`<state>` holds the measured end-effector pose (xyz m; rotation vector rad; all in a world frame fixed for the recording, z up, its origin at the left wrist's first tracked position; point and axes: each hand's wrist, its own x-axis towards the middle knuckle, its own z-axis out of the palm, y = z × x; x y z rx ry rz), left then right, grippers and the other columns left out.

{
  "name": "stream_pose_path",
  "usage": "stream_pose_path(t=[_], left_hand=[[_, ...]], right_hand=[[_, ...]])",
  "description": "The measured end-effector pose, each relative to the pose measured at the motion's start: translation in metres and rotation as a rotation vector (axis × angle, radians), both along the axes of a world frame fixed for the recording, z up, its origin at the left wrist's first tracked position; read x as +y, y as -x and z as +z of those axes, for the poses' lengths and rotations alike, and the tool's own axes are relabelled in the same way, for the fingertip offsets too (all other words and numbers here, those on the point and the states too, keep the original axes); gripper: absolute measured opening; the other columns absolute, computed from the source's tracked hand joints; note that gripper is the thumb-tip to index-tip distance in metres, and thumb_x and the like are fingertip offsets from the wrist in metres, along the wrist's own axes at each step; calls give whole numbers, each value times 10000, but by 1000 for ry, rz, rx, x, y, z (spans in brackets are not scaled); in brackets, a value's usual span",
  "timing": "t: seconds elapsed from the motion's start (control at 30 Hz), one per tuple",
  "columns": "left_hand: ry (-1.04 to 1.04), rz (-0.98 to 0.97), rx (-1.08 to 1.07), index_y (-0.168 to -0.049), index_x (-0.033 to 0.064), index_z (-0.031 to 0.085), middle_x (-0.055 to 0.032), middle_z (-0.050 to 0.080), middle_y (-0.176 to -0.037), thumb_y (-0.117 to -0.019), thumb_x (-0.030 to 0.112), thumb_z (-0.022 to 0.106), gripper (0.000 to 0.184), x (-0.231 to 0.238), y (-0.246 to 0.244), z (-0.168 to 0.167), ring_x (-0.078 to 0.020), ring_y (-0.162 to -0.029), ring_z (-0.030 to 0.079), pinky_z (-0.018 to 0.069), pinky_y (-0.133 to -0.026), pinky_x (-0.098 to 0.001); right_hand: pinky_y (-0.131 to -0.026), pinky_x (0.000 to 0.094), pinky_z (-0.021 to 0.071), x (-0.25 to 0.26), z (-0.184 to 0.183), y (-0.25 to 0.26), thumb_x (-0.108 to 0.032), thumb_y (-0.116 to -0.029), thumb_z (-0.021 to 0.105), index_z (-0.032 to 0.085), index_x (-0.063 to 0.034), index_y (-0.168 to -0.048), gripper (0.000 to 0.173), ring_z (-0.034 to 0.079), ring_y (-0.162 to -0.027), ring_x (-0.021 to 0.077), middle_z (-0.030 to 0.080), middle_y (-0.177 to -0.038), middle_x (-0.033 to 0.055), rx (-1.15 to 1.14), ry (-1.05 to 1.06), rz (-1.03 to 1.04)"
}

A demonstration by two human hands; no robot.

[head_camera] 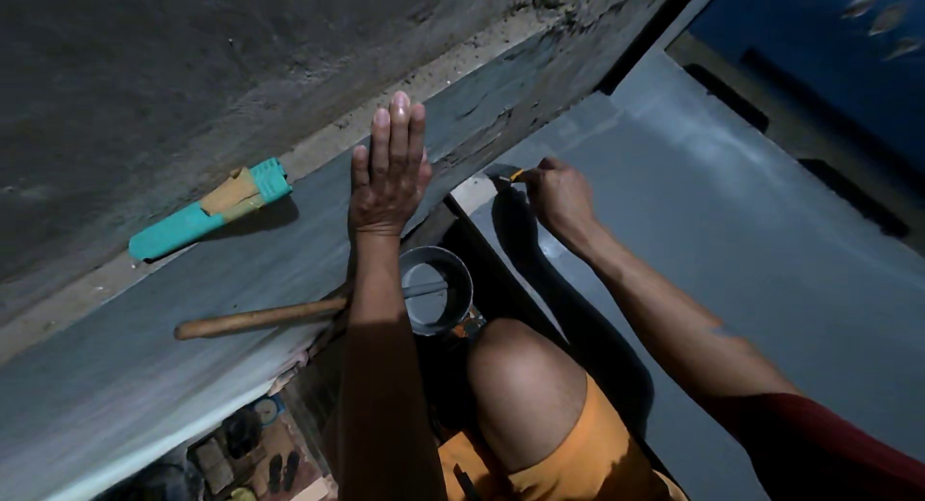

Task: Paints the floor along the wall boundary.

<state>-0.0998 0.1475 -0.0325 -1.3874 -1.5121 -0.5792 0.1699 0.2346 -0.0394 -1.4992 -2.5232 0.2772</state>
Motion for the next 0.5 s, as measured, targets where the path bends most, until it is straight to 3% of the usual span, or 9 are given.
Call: stream_pose_path(t=[0.2,0.3,0.37,0.5], left_hand=[[1,17,18,-1647,98,180,-82,99,-1733,-1074,309,415,655,-1,0,2,-229,-1594,26,-12,-1256,-482],[-3,11,11,-1641,113,217,-74,154,-1724,-1070,321,430,644,-1,-1,1,-224,-1589,77,18,-1250,-471],[5,14,-2,-1647,121,194,-63,132,-1730,-1076,330,420,649,-1,-2,1,-213,-1592,54,7,-1252,-461],[-14,24,27,-1641,92,203,-80,128,-1729,-1069,315,422,652,0,-1,2,-230,-1591,47,-1,-1252,-469]], right_hand=[[-730,652,552,0,17,-11,-135,-964,640,781,-101,-1016,155,696,-924,418,709,-1045,181,-68,81,33],[-752,642,555,9,23,-12,-132,-991,609,772,-83,-1047,179,693,-937,424,699,-1067,197,-49,45,16],[-748,644,556,15,15,-14,-133,-1002,598,767,-80,-1045,182,690,-939,428,691,-1078,202,-69,31,37],[-703,683,539,15,34,-21,-121,-949,658,779,-107,-971,125,695,-942,444,720,-1032,188,-235,114,28]])
